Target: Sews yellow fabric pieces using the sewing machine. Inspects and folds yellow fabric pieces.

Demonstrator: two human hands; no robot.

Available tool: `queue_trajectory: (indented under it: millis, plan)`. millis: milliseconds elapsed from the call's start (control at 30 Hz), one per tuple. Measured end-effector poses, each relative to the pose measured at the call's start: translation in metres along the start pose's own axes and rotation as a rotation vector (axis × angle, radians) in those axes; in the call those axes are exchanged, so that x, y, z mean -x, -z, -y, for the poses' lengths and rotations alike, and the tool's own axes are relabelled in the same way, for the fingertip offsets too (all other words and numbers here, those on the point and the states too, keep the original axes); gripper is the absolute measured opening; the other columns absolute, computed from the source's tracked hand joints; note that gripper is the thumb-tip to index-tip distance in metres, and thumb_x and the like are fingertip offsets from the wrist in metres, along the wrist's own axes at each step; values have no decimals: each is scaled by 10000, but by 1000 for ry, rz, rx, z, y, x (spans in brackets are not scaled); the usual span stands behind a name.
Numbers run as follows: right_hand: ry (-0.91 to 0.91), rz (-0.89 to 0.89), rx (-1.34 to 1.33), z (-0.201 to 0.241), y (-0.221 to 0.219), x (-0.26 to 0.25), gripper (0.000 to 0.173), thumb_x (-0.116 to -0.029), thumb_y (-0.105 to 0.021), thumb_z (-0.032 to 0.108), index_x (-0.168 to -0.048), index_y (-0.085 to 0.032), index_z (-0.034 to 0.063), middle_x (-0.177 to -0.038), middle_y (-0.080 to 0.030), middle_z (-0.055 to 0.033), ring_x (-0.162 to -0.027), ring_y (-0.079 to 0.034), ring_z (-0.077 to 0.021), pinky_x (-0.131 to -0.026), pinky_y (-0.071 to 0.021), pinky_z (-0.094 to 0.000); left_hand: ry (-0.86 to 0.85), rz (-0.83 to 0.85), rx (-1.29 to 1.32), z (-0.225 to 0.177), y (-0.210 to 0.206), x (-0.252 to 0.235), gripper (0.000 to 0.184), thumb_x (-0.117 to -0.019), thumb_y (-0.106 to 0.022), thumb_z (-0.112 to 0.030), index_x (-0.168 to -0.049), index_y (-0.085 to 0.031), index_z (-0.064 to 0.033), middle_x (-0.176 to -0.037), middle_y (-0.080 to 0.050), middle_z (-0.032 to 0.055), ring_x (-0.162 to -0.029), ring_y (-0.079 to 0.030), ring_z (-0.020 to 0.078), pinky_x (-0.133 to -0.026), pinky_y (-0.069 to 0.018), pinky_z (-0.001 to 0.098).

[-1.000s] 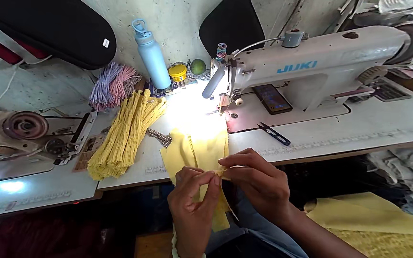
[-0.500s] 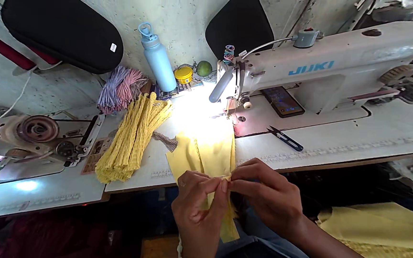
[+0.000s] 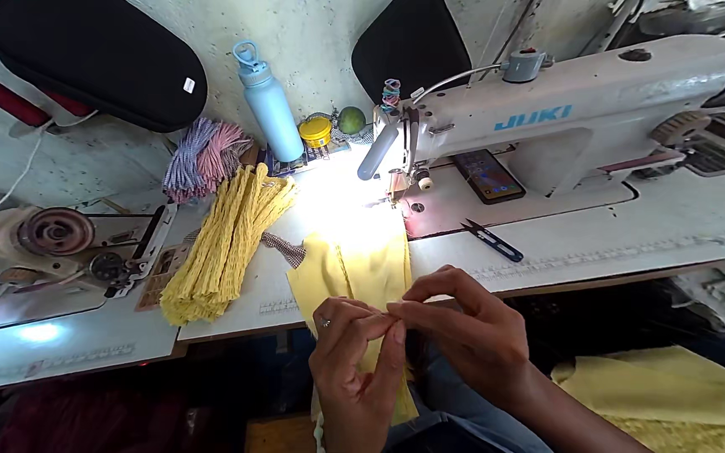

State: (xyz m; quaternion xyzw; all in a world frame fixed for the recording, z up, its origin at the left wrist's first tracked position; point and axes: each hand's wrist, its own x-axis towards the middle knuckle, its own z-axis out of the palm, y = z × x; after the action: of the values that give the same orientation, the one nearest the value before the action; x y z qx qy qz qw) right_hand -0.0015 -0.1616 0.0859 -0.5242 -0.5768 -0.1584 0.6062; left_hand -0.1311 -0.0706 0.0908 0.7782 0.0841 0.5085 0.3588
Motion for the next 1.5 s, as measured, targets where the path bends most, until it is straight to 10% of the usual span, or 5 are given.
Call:
queue_trajectory:
  millis: [333,567,800,1367,1500]
  plan:
    - [152,127,286,3,46,15,56,-1018,-599,125,-1034,-650,142,-972,-641,-27,-965,-586,-168,-887,-473,-275,-46,109,-140,9,-14,32,196,-991,-595,-125,-1182,-587,-167,-1107,-672,-50,-1120,-618,34,-1014,-496,214]
    - [-103,365,285,5,37,133,148,-1006,-542,106,-960,-682,109,-902,-672,-48,-884,-631,-187,-798,-542,-258,-70,912,-2,51,34,25,295,-1029,-564,-313,-1175,-727,-115,-1141,-737,44,-1193,-637,164,-1089,-452,365]
    - [-108,357,364,10,38,140,162,-988,-532,60,-954,-682,113,-913,-665,-53,-891,-627,-203,-784,-540,-274,16,672,-430,141,39,10,420,-1039,-511,-448,-1233,-751,-163,-1406,-637,117,-1373,-538,350,-1148,-305,683]
    - [-66,358,308,15,42,124,140,-1011,-508,61,-972,-631,115,-927,-635,-63,-880,-598,-213,-811,-504,-301,439,549,-595,110,20,-18,255,-957,-678,-233,-953,-694,21,-884,-645,117,-770,-629,186,-707,-528,347]
    - [-63,425,285,4,33,133,175,-1001,-505,58,-910,-647,106,-876,-642,-66,-841,-612,-221,-747,-509,-313,335,777,-814,93,9,-39,220,-939,-720,-140,-1030,-676,55,-975,-640,230,-874,-664,387,-765,-560,537]
